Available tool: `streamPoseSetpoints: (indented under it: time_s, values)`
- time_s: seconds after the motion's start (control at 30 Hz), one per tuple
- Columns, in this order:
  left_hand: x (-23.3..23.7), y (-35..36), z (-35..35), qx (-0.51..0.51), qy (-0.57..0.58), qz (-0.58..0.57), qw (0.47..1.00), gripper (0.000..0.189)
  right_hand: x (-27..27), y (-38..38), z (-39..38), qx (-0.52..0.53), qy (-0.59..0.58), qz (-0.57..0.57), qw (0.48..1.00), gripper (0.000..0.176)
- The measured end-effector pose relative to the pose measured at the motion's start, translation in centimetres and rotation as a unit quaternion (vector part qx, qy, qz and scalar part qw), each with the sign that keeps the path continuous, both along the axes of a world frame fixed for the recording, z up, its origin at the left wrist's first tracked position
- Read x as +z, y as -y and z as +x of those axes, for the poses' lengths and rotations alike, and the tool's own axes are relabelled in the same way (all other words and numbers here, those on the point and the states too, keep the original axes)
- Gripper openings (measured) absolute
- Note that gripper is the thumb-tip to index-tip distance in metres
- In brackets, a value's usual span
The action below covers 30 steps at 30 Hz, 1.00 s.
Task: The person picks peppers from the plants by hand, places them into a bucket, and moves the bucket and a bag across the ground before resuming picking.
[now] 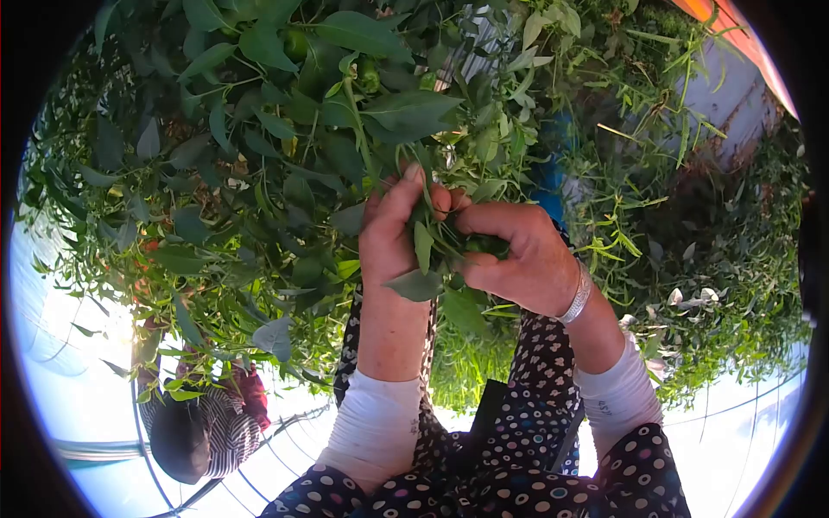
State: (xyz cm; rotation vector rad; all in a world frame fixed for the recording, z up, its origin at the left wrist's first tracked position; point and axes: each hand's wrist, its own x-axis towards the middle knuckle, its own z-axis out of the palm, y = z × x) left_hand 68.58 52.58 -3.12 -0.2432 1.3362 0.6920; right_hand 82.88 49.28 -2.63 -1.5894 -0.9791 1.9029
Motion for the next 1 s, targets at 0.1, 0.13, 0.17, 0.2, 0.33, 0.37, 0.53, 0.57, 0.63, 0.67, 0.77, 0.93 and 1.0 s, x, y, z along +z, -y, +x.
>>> streamPoseSetpoints:
  time_s: [0.1,0.13,0.17,0.2,0.33,0.37,0.53,0.57,0.63,0.67,0.77,0.93,1.0]
  values:
    - [0.5,-0.5,0.5,0.02,0.004,0.005,1.0,0.019,0.2,-1.2,1.2,0.022,-0.137,-0.111,0.984,0.017]
    - [0.8,-0.7,0.5,0.02,0.007,0.007,1.0,0.019,0.1,-1.3,1.6,0.033,-0.176,-0.141,0.974,0.018]
    - [1.1,-0.8,0.2,-0.013,0.034,0.018,0.999,0.02,0.1,-1.4,1.9,0.044,-0.216,-0.171,0.96,0.019]
    - [1.1,-0.9,0.2,-0.03,0.047,0.025,0.998,0.021,0.1,-1.6,2.2,0.044,-0.215,-0.168,0.961,0.019]
    - [1.3,-0.8,0.2,0.015,0.122,0.033,0.992,0.023,-0.1,-1.8,4.3,0.12,-0.241,-0.16,0.95,0.021]
    - [1.6,-1.2,0.0,0.059,0.164,0.046,0.984,0.022,-0.1,-1.7,5.1,0.149,-0.245,-0.114,0.951,0.022]
    - [2.0,-1.5,-0.7,0.102,0.259,0.108,0.955,0.019,2.7,-1.4,11.9,-0.161,-0.256,-0.161,0.94,0.033]
    - [2.1,-1.5,-0.8,0.103,0.261,0.108,0.954,0.019,3.8,-2.6,13.9,-0.205,-0.243,-0.097,0.943,0.036]
    - [2.3,-1.6,-1.0,0.1,0.287,0.123,0.945,0.017,6.6,-6.9,19.7,-0.258,-0.225,-0.028,0.939,0.039]
    - [2.3,-1.8,-1.0,0.099,0.291,0.131,0.943,0.017,8.0,-9.4,22.4,-0.287,-0.224,0.005,0.931,0.04]
    - [2.4,-1.7,-1.1,0.106,0.3,0.143,0.937,0.016,11.5,-16.5,30.5,-0.325,-0.198,0.052,0.923,0.04]
    - [3.0,-1.9,-1.1,0.105,0.302,0.149,0.936,0.016,12.7,-20.2,33.1,-0.373,0.207,0.101,0.899,0.034]
    - [3.0,-1.7,-1.4,0.122,0.309,0.151,0.931,0.017,11.5,-20.2,31.1,-0.32,0.344,0.115,0.875,0.032]
